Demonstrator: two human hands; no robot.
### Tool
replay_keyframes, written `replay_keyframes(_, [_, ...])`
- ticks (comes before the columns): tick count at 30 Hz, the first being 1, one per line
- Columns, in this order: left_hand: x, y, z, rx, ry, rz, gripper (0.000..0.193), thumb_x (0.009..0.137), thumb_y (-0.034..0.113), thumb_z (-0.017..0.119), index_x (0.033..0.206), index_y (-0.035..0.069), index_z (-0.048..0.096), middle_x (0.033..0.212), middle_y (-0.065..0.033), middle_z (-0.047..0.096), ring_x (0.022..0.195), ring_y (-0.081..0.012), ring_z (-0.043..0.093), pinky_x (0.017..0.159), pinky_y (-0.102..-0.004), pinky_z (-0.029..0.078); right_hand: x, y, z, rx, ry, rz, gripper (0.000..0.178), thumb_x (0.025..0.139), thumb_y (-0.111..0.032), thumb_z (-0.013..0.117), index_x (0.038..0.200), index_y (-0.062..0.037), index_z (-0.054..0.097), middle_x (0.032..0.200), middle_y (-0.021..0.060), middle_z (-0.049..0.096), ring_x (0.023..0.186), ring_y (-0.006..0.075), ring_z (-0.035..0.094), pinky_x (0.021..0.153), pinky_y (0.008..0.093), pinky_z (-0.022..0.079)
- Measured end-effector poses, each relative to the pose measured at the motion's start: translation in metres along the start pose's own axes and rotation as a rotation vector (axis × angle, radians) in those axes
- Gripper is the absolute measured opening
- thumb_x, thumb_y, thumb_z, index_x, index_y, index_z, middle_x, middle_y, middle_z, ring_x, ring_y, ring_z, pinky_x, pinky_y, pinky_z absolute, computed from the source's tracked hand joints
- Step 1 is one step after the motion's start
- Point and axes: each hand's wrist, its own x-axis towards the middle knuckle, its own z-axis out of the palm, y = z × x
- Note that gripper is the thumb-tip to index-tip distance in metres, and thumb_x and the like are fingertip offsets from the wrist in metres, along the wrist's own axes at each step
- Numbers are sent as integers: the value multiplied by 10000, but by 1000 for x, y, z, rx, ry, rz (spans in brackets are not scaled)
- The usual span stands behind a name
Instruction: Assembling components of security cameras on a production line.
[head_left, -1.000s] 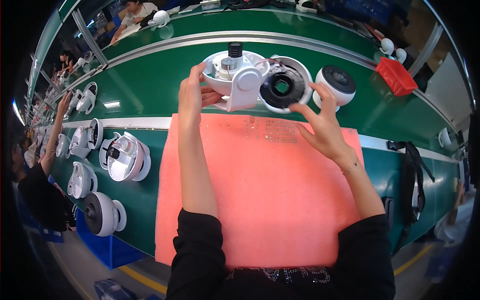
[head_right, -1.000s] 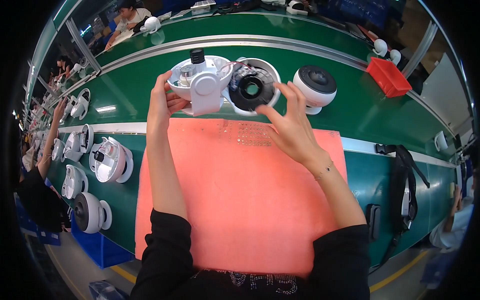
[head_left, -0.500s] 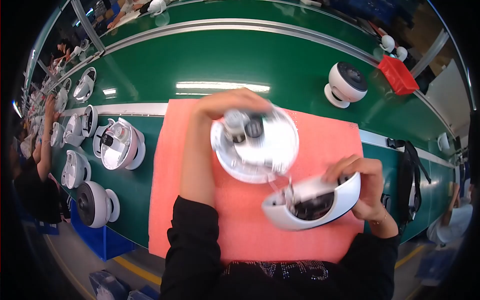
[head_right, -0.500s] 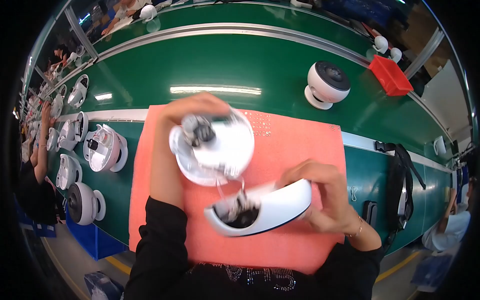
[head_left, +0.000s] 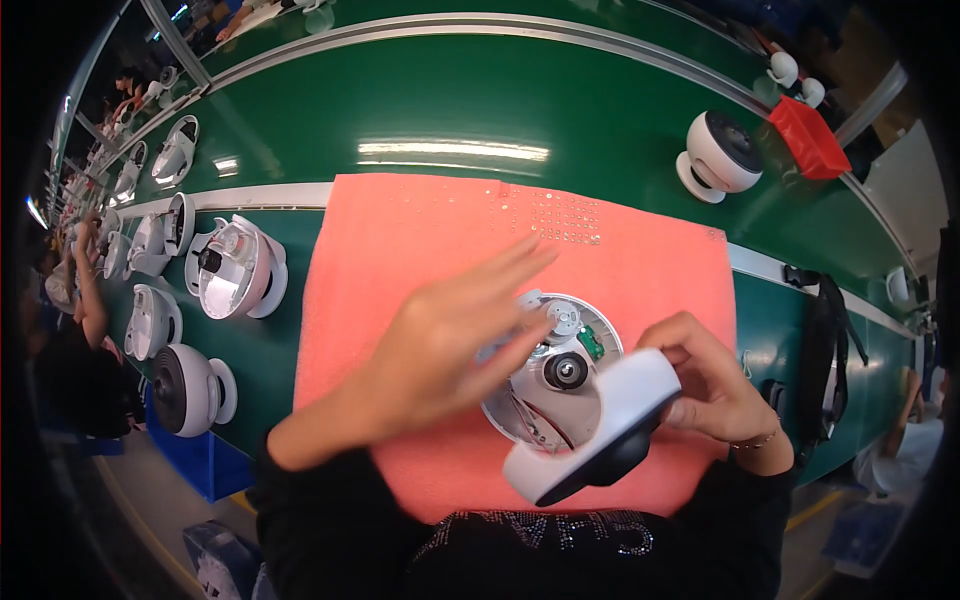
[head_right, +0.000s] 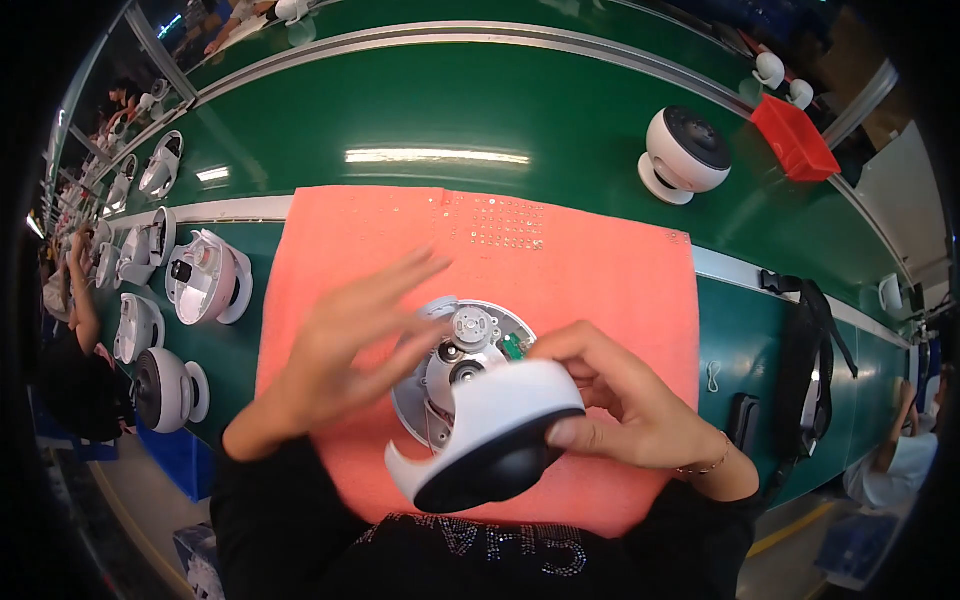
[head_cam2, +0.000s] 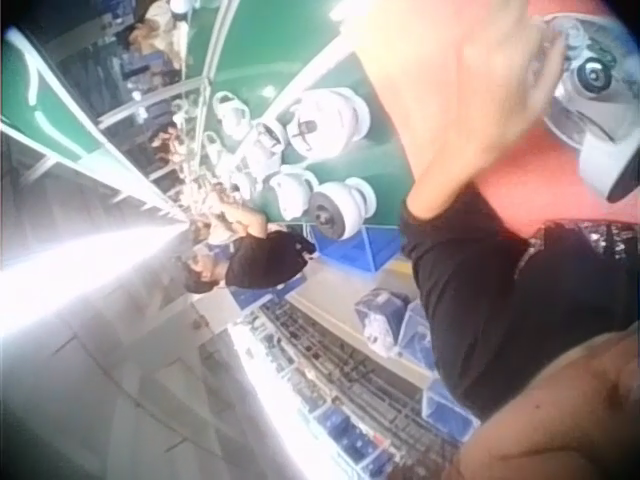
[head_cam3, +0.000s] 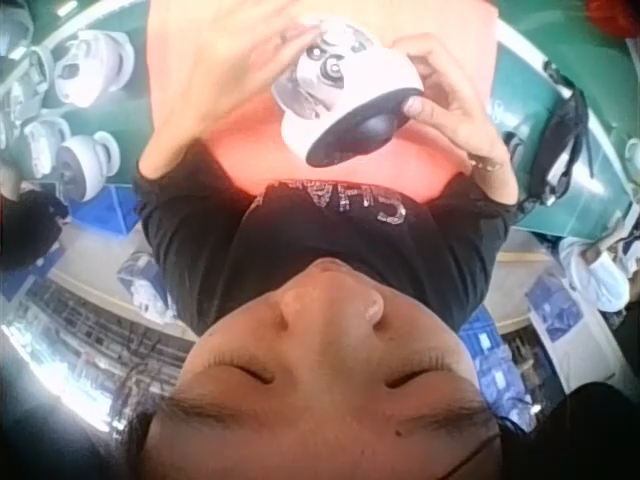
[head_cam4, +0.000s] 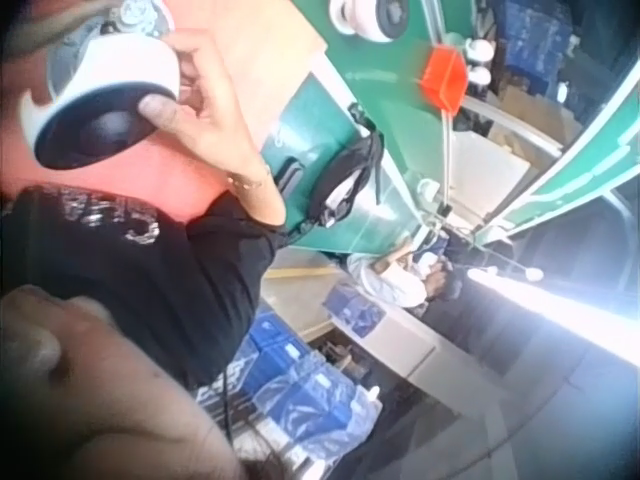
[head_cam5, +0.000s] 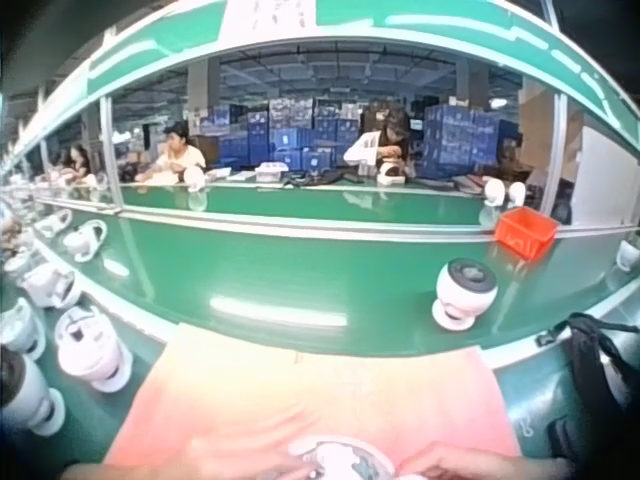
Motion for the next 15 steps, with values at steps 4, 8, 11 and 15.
replay_keyframes(4, [-66,29,1,57,-134,-28,292,641,43,669,908,-54,601,1219,-254,470,1137,-457,435,894,-485,431,16,3,6,159,66,70,397,863,-95,565,1187,-7,353,1107,103,526,1043,141,503,869,273,413])
replay_keyframes(8, [-79,27,7,127,-180,-38,301,617,82,664,882,-46,604,1217,-256,463,1115,-500,423,905,-505,414,32,5,15,135,118,109,327,888,-103,529,1160,-4,376,1097,99,542,1017,121,526,854,255,434])
replay_keyframes(11, [-69,29,-4,249,-175,-72,273,630,95,652,876,-16,616,1241,-270,436,1142,-498,402,904,-507,410,36,10,12,73,144,165,315,884,-117,542,1138,4,399,1069,104,556,979,122,553,817,245,464])
replay_keyframes(15, [-65,25,-11,1,-155,-250,258,676,136,651,893,-2,627,1243,-295,425,1148,-482,406,878,-474,430,38,13,6,6,190,130,292,873,-127,562,1086,15,422,1000,103,569,921,135,578,759,246,492])
